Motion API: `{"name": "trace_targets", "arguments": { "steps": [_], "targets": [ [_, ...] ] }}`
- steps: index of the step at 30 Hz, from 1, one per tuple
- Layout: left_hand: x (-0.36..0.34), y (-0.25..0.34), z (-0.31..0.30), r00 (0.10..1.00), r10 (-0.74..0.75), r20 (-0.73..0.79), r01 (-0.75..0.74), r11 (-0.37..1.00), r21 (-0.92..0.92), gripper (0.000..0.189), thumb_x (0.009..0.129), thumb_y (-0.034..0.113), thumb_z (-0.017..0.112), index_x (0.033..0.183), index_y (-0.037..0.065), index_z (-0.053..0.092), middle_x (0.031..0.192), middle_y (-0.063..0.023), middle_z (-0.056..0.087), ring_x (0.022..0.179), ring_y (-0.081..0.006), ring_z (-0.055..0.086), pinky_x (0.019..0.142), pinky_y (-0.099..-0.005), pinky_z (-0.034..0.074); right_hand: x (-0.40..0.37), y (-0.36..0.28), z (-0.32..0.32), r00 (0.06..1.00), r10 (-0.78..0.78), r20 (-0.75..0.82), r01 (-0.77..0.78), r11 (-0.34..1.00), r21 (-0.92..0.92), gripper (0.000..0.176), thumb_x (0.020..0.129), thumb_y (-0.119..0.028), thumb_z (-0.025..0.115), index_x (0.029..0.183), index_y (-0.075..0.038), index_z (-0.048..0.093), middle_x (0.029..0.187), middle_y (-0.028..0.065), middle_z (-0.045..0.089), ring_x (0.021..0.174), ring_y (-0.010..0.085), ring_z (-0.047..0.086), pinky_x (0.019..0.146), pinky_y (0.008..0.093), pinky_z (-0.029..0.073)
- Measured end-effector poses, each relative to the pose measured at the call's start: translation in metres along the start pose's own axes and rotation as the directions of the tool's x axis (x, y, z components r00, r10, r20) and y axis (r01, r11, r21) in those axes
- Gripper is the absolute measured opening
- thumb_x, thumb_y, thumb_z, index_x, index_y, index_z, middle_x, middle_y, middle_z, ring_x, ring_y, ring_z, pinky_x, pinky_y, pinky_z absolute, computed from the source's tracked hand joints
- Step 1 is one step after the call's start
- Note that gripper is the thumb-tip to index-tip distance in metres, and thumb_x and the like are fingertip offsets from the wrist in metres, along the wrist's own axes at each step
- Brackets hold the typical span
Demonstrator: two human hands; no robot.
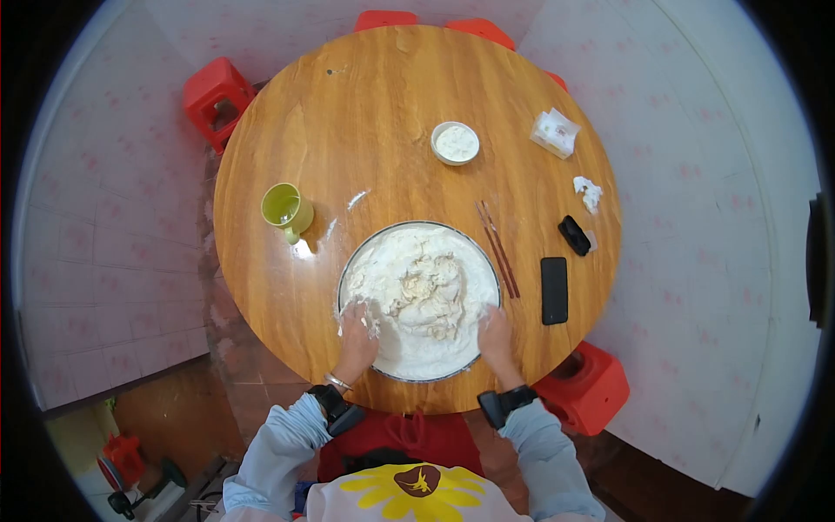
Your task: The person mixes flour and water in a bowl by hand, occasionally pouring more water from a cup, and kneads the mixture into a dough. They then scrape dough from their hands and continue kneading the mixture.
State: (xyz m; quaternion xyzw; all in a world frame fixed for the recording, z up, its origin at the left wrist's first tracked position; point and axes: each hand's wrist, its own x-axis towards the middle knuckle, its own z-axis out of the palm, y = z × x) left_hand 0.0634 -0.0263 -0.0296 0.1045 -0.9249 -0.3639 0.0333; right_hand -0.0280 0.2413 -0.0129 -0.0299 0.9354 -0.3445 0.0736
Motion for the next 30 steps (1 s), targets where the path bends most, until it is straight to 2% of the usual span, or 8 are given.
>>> {"name": "trace_targets", "arguments": {
  "steps": [7,10,17,19,21,23,25,30],
  "targets": [
    [-0.014,0.011,0.019,0.987,-0.161,0.013,0.162,0.983,-0.09,0.052,0.078,0.003,0.057,0.126,-0.009,0.04,0.126,-0.0301,0.038,0.12,-0.0437,0.035,0.104,-0.0451,0.028,-0.056,-0.009,0.062,0.976,0.17,-0.133,-0.17,0.985,0.01,0.032,0.081,-0.005,0.053,0.112,0.005,0.052,0.106,0.0257,0.053,0.1,0.0411,0.051,0.088,0.044,0.041],
    [-0.018,0.012,0.031,0.976,-0.213,0.052,0.219,0.95,-0.221,0.051,0.08,0.007,0.059,0.125,-0.009,0.041,0.124,-0.0288,0.041,0.118,-0.0409,0.039,0.102,-0.0427,0.031,-0.066,-0.029,0.08,0.931,0.364,0.027,-0.363,0.917,0.166,0.029,0.082,-0.009,0.057,0.108,0.004,0.052,0.099,0.0252,0.056,0.096,0.0394,0.054,0.087,0.0418,0.042],
    [0.023,0.031,0.013,0.913,-0.383,0.141,0.391,0.723,-0.57,0.062,0.084,0.026,0.067,0.127,-0.01,0.041,0.119,-0.0264,0.051,0.108,-0.0366,0.051,0.096,-0.038,0.039,-0.031,-0.009,0.067,0.917,0.334,-0.218,-0.248,0.905,0.345,0.036,0.083,-0.014,0.062,0.112,0.005,0.051,0.102,0.023,0.057,0.098,0.0362,0.056,0.087,0.0424,0.043],
    [0.039,0.024,0.026,0.922,-0.367,0.121,0.375,0.774,-0.51,0.065,0.083,0.028,0.067,0.128,-0.011,0.04,0.12,-0.0272,0.052,0.11,-0.0369,0.052,0.097,-0.0371,0.04,0.006,-0.024,0.045,0.964,0.237,-0.118,-0.186,0.925,0.331,0.046,0.083,-0.014,0.064,0.121,0.005,0.046,0.115,0.0191,0.058,0.106,0.0263,0.057,0.09,0.0323,0.045],
    [0.05,0.02,0.03,0.932,-0.351,0.089,0.353,0.825,-0.441,0.068,0.083,0.031,0.067,0.129,-0.011,0.04,0.121,-0.0279,0.052,0.111,-0.0372,0.053,0.097,-0.0361,0.04,0.046,0.0,0.059,0.978,0.205,0.031,-0.204,0.924,0.324,0.054,0.081,-0.019,0.067,0.124,0.005,0.045,0.116,0.0217,0.057,0.109,0.0288,0.056,0.091,0.0332,0.044],
    [0.059,0.02,0.028,0.857,-0.445,0.26,0.515,0.761,-0.395,0.069,0.084,0.028,0.068,0.132,-0.01,0.038,0.128,-0.0239,0.049,0.117,-0.0238,0.048,0.097,-0.0313,0.038,0.067,-0.001,0.062,0.968,0.175,0.178,-0.224,0.923,0.313,0.063,0.079,-0.024,0.07,0.128,0.005,0.043,0.118,0.0243,0.056,0.111,0.0312,0.055,0.092,0.0341,0.043],
    [0.063,0.023,0.021,0.84,-0.442,0.314,0.541,0.717,-0.44,0.068,0.083,0.026,0.068,0.132,-0.01,0.038,0.128,-0.0228,0.05,0.116,-0.0237,0.049,0.097,-0.0312,0.039,0.069,-0.027,0.043,0.908,0.17,0.382,-0.295,0.908,0.298,0.07,0.078,-0.027,0.072,0.131,0.006,0.041,0.122,0.0218,0.055,0.111,0.0272,0.055,0.092,0.0312,0.043],
    [0.07,0.016,0.004,0.819,-0.336,0.465,0.571,0.547,-0.612,0.064,0.083,0.02,0.069,0.131,-0.009,0.04,0.127,-0.0193,0.052,0.114,-0.0222,0.05,0.096,-0.0299,0.04,0.056,-0.059,0.015,0.811,0.259,0.524,-0.527,0.711,0.465,0.062,0.081,-0.02,0.069,0.132,0.002,0.041,0.116,0.013,0.058,0.105,0.0216,0.055,0.089,0.0291,0.043]
  ]
}}
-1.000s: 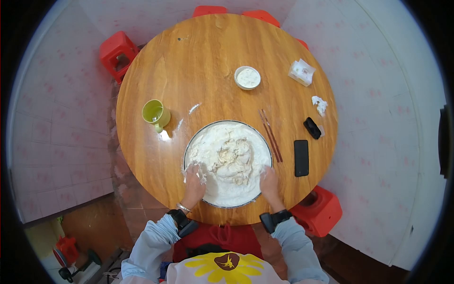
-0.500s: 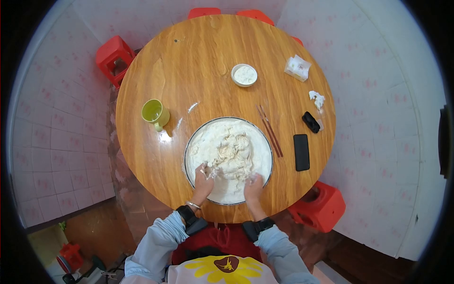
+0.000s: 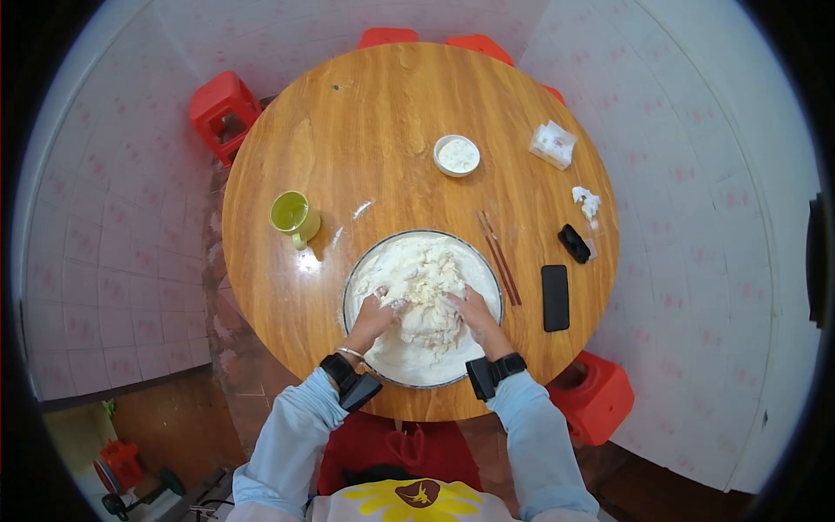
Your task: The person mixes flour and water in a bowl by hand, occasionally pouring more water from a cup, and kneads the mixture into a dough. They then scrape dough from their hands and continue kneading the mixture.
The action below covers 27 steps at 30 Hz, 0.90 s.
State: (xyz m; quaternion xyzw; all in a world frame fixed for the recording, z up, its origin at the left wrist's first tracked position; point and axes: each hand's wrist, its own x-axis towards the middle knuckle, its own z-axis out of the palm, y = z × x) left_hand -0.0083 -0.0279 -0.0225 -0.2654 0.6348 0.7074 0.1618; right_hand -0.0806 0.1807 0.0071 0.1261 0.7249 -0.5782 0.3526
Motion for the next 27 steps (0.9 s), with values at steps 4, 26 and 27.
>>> {"name": "trace_targets", "arguments": {
  "steps": [4,26,27],
  "targets": [
    [-0.015,0.033,-0.009,0.987,0.162,0.022,-0.162,0.956,0.244,0.06,0.08,0.017,0.069,0.128,-0.009,0.044,0.126,-0.0188,0.053,0.116,-0.0239,0.049,0.099,-0.0309,0.038,-0.008,-0.006,-0.008,0.968,-0.25,-0.001,0.248,0.963,0.104,0.054,0.077,-0.016,0.07,0.123,0.001,0.047,0.112,0.0131,0.06,0.102,0.0215,0.057,0.089,0.0314,0.044],
    [-0.038,0.007,-0.048,0.69,0.625,0.367,-0.707,0.472,0.526,0.043,0.067,-0.01,0.055,0.108,0.005,0.053,0.108,-0.017,0.052,0.105,-0.038,0.05,0.093,-0.0391,0.042,-0.035,0.049,0.007,0.499,-0.819,0.285,0.724,0.213,-0.656,0.031,0.065,0.008,0.057,0.092,-0.006,0.06,0.099,0.0138,0.057,0.1,0.033,0.054,0.086,0.039,0.047],
    [-0.044,0.0,-0.045,0.724,0.58,0.373,-0.671,0.467,0.576,0.043,0.067,-0.009,0.057,0.108,0.005,0.053,0.108,-0.0166,0.052,0.105,-0.0377,0.049,0.092,-0.0397,0.042,-0.035,0.054,0.006,0.499,-0.817,0.287,0.725,0.213,-0.654,0.031,0.065,0.008,0.057,0.092,-0.006,0.06,0.099,0.0138,0.057,0.1,0.033,0.054,0.086,0.039,0.047]
  ]
}}
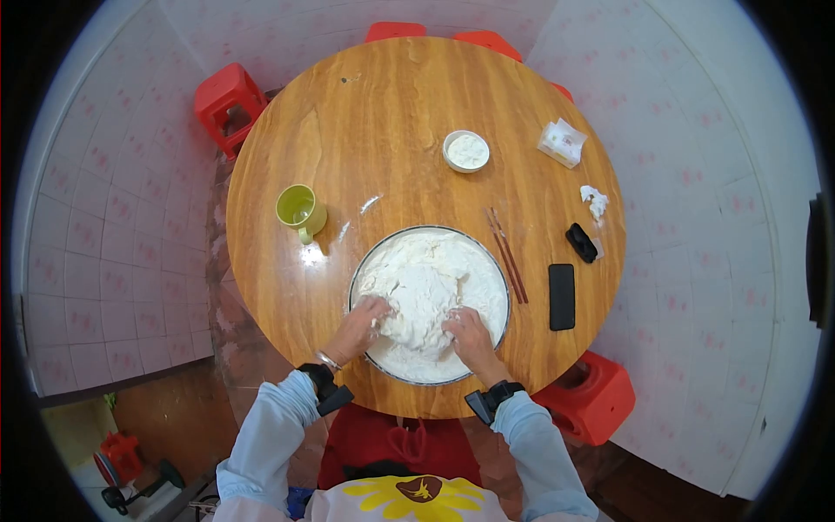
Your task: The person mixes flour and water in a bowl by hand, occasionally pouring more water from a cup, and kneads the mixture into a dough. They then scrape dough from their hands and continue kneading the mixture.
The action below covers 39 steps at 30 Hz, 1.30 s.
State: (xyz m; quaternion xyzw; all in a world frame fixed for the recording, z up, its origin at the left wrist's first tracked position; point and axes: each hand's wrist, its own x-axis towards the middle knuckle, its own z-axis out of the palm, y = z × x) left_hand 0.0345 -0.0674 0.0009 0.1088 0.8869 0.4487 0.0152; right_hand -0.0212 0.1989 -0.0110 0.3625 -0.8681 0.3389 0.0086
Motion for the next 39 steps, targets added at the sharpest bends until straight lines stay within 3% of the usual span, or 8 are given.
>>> {"name": "trace_targets", "arguments": {
  "steps": [12,17,22,27,29,31,34,39],
  "targets": [
    [-0.015,-0.003,0.026,0.969,-0.215,-0.123,0.183,0.956,-0.23,0.036,0.084,0.008,0.058,0.12,0.004,0.053,0.12,-0.0166,0.051,0.118,-0.0316,0.046,0.1,-0.0355,0.036,0.024,0.001,-0.028,0.995,0.075,0.066,-0.073,0.997,-0.028,0.031,0.074,-0.001,0.06,0.104,-0.007,0.06,0.107,0.0169,0.058,0.104,0.0353,0.054,0.089,0.0403,0.044],
    [0.04,-0.014,0.043,0.821,-0.559,-0.115,0.464,0.772,-0.434,0.035,0.093,0.02,0.051,0.122,0.001,0.052,0.124,-0.0195,0.052,0.119,-0.0309,0.047,0.1,-0.0344,0.036,0.058,0.045,0.03,0.718,0.689,0.103,-0.675,0.651,0.347,0.03,0.093,-0.021,0.045,0.112,0.0,0.055,0.106,0.0249,0.06,0.106,0.0416,0.053,0.091,0.0404,0.042],
    [0.078,-0.012,0.057,0.671,-0.74,0.045,0.626,0.533,-0.569,0.045,0.095,0.032,0.049,0.127,0.0,0.05,0.123,-0.0132,0.055,0.108,-0.022,0.052,0.094,-0.0299,0.038,0.087,0.043,0.06,0.623,0.747,0.231,-0.779,0.564,0.274,0.043,0.096,-0.035,0.039,0.113,0.001,0.056,0.11,0.0259,0.059,0.107,0.0401,0.054,0.092,0.0403,0.042],
    [0.067,0.012,0.03,0.78,-0.618,0.095,0.551,0.607,-0.573,0.041,0.09,0.026,0.055,0.123,0.0,0.053,0.116,-0.0234,0.057,0.109,-0.0345,0.052,0.095,-0.0365,0.038,0.086,0.03,0.032,0.541,0.76,0.361,-0.783,0.297,0.547,0.041,0.098,-0.03,0.04,0.105,0.005,0.059,0.104,0.0179,0.064,0.093,0.0263,0.06,0.082,0.03,0.045],
    [0.053,0.021,0.021,0.839,-0.525,0.142,0.514,0.68,-0.523,0.041,0.088,0.023,0.058,0.122,0.001,0.053,0.118,-0.0238,0.055,0.109,-0.0357,0.051,0.096,-0.0385,0.038,0.079,0.007,0.0,0.68,0.646,0.346,-0.709,0.461,0.533,0.031,0.094,-0.024,0.048,0.093,0.004,0.061,0.093,0.0144,0.064,0.085,0.0274,0.059,0.076,0.0303,0.045],
    [0.026,0.027,0.026,0.987,-0.136,-0.081,0.133,0.99,-0.037,0.047,0.082,0.018,0.064,0.125,0.004,0.051,0.122,-0.0223,0.049,0.109,-0.0381,0.047,0.097,-0.0435,0.036,0.065,-0.023,-0.016,0.807,0.561,0.186,-0.573,0.667,0.476,0.024,0.089,-0.02,0.052,0.086,0.002,0.059,0.087,0.0142,0.061,0.083,0.0306,0.057,0.076,0.0362,0.043],
    [0.003,0.064,0.012,0.994,-0.113,-0.006,0.113,0.993,-0.029,0.051,0.079,0.021,0.066,0.124,0.005,0.049,0.124,-0.0213,0.044,0.11,-0.0407,0.044,0.098,-0.0474,0.034,0.042,-0.053,-0.018,0.975,0.223,-0.028,-0.214,0.959,0.187,0.013,0.076,-0.014,0.061,0.072,-0.005,0.053,0.072,0.0107,0.051,0.074,0.0299,0.05,0.068,0.0419,0.038],
    [-0.043,0.022,0.044,0.992,-0.048,0.117,0.029,0.987,0.16,0.05,0.077,0.021,0.068,0.118,0.003,0.048,0.121,-0.0215,0.045,0.108,-0.0424,0.044,0.098,-0.0497,0.034,0.013,-0.072,0.014,0.998,0.068,-0.01,-0.069,0.996,-0.056,0.014,0.073,-0.017,0.062,0.071,-0.01,0.051,0.07,0.0072,0.046,0.07,0.0264,0.047,0.063,0.0403,0.033]
  ]
}}
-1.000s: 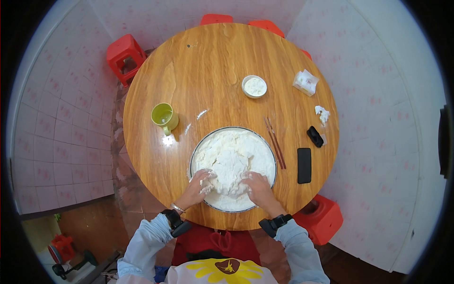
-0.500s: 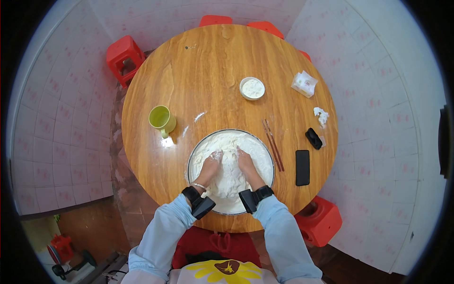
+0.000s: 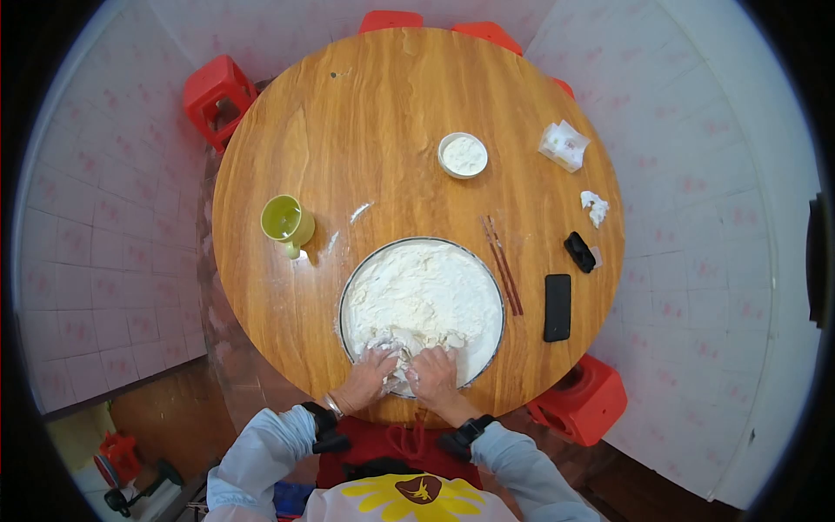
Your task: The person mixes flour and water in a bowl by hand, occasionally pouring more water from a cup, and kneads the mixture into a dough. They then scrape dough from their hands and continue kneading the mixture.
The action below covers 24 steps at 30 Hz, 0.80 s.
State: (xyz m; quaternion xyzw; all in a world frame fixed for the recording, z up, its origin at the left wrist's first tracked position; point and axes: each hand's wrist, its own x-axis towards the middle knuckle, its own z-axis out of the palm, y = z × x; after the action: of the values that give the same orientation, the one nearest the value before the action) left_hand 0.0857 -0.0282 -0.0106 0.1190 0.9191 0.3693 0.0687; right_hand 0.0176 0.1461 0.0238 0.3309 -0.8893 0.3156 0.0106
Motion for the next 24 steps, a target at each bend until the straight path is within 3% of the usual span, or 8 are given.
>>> {"name": "trace_targets", "arguments": {
  "steps": [4,8,12,14,16,19,22,24],
  "targets": [
    [0.008,-0.018,0.008,1.0,-0.011,-0.001,0.011,0.997,0.074,0.049,0.073,0.019,0.069,0.115,0.003,0.048,0.118,-0.0208,0.046,0.107,-0.0417,0.045,0.094,-0.051,0.037,0.013,0.014,0.022,1.0,0.014,0.014,-0.013,0.997,-0.079,0.016,0.074,-0.021,0.062,0.073,-0.011,0.05,0.071,0.0051,0.048,0.071,0.0237,0.05,0.064,0.039,0.034],
    [0.033,-0.023,-0.003,0.997,-0.079,-0.003,0.08,0.996,0.045,0.052,0.07,0.016,0.071,0.115,0.004,0.047,0.117,-0.0206,0.047,0.105,-0.0415,0.043,0.09,-0.0513,0.038,0.043,0.033,0.03,0.999,0.019,0.038,-0.018,0.999,-0.035,0.016,0.075,-0.021,0.062,0.074,-0.011,0.05,0.069,0.0061,0.05,0.068,0.0245,0.051,0.062,0.0389,0.036],
    [0.068,-0.025,-0.014,0.994,-0.096,-0.058,0.1,0.992,0.074,0.051,0.07,0.015,0.07,0.114,0.005,0.046,0.112,-0.0195,0.047,0.105,-0.0397,0.044,0.086,-0.0477,0.041,0.072,0.046,0.037,0.984,0.175,0.039,-0.175,0.984,-0.014,0.014,0.079,-0.019,0.059,0.075,-0.009,0.05,0.069,0.009,0.052,0.069,0.0278,0.054,0.062,0.0412,0.039],
    [0.082,-0.025,-0.018,0.975,-0.218,-0.036,0.217,0.976,-0.036,0.051,0.067,0.01,0.072,0.11,0.003,0.045,0.109,-0.02,0.047,0.102,-0.0398,0.047,0.079,-0.0429,0.045,0.083,0.05,0.039,0.974,0.222,0.036,-0.222,0.975,-0.003,0.014,0.081,-0.019,0.059,0.076,-0.008,0.05,0.069,0.0098,0.053,0.069,0.0291,0.055,0.063,0.0427,0.041],
    [0.093,-0.02,-0.024,0.967,-0.251,-0.046,0.25,0.968,-0.031,0.05,0.067,0.01,0.071,0.109,0.004,0.045,0.105,-0.0192,0.048,0.098,-0.0386,0.05,0.076,-0.0428,0.045,0.089,0.054,0.046,0.934,0.356,0.012,-0.356,0.934,-0.006,0.015,0.084,-0.019,0.057,0.079,-0.006,0.05,0.074,0.0117,0.055,0.072,0.0317,0.055,0.066,0.0447,0.042],
    [0.107,-0.019,-0.026,0.948,-0.311,-0.069,0.311,0.95,-0.021,0.047,0.069,0.01,0.07,0.108,0.006,0.045,0.1,-0.0183,0.051,0.092,-0.0371,0.055,0.072,-0.0439,0.047,0.1,0.059,0.051,0.907,0.419,-0.048,-0.42,0.907,-0.015,0.016,0.085,-0.019,0.056,0.081,-0.005,0.05,0.079,0.0141,0.056,0.076,0.0335,0.055,0.068,0.0461,0.042],
    [0.12,-0.015,-0.029,0.903,-0.424,-0.067,0.425,0.905,-0.005,0.045,0.071,0.01,0.068,0.108,0.007,0.044,0.095,-0.0187,0.055,0.087,-0.0364,0.059,0.068,-0.0451,0.048,0.108,0.062,0.053,0.908,0.384,-0.166,-0.401,0.913,-0.078,0.015,0.087,-0.018,0.054,0.082,-0.004,0.052,0.084,0.0158,0.057,0.081,0.0344,0.055,0.07,0.0463,0.042],
    [0.124,-0.018,-0.024,0.852,-0.517,-0.081,0.516,0.856,-0.028,0.048,0.07,0.011,0.068,0.111,0.006,0.044,0.097,-0.0201,0.058,0.089,-0.0364,0.061,0.07,-0.0446,0.049,0.11,0.069,0.056,0.918,0.371,-0.141,-0.381,0.923,-0.056,0.015,0.087,-0.019,0.053,0.083,-0.004,0.054,0.085,0.016,0.057,0.082,0.0345,0.055,0.071,0.0466,0.043]
  ]
}}
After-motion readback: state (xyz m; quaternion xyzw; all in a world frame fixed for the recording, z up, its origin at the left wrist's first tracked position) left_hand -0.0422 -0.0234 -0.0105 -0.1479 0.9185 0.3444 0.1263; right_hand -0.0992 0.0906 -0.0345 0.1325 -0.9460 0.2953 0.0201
